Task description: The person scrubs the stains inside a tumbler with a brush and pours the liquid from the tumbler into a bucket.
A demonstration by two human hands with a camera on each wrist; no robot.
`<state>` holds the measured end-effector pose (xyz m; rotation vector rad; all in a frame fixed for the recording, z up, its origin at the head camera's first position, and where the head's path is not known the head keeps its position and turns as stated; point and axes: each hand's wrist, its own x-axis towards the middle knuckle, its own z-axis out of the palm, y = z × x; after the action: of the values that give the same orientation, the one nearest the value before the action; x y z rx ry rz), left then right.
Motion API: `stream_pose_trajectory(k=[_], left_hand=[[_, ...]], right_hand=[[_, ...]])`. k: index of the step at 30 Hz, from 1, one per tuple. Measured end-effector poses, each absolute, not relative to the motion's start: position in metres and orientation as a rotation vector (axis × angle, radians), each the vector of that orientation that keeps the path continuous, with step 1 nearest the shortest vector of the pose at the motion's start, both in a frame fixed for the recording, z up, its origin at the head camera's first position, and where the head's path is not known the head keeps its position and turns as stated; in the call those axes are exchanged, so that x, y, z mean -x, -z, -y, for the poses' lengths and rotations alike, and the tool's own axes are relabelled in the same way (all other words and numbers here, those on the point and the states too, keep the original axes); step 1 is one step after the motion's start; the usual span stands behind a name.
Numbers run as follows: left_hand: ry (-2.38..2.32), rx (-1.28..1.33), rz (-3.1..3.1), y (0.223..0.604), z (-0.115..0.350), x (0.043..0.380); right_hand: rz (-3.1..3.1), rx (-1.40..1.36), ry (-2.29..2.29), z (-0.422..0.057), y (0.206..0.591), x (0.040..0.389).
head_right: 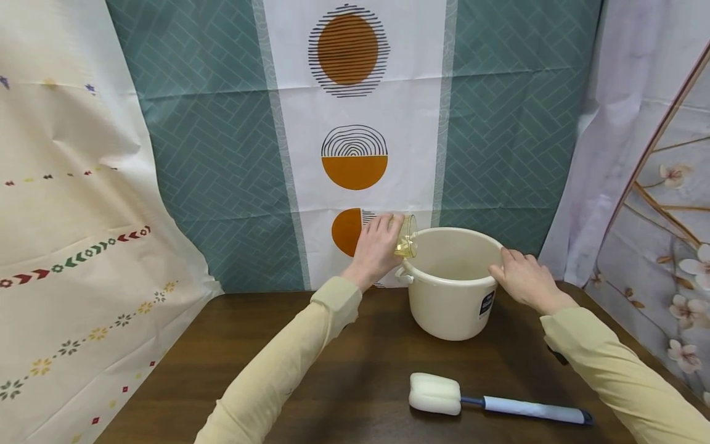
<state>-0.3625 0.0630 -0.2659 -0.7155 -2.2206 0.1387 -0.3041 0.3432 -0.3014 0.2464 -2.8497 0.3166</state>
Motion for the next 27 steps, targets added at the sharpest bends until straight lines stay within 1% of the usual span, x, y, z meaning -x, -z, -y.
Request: stream_pose_trajectory(k=[27], left_hand=[[-0.312, 0.822, 2.072, 0.262, -0.077, 0.362]], right_hand=[[2.848, -0.243, -0.333, -0.347, 0.304, 0.306]])
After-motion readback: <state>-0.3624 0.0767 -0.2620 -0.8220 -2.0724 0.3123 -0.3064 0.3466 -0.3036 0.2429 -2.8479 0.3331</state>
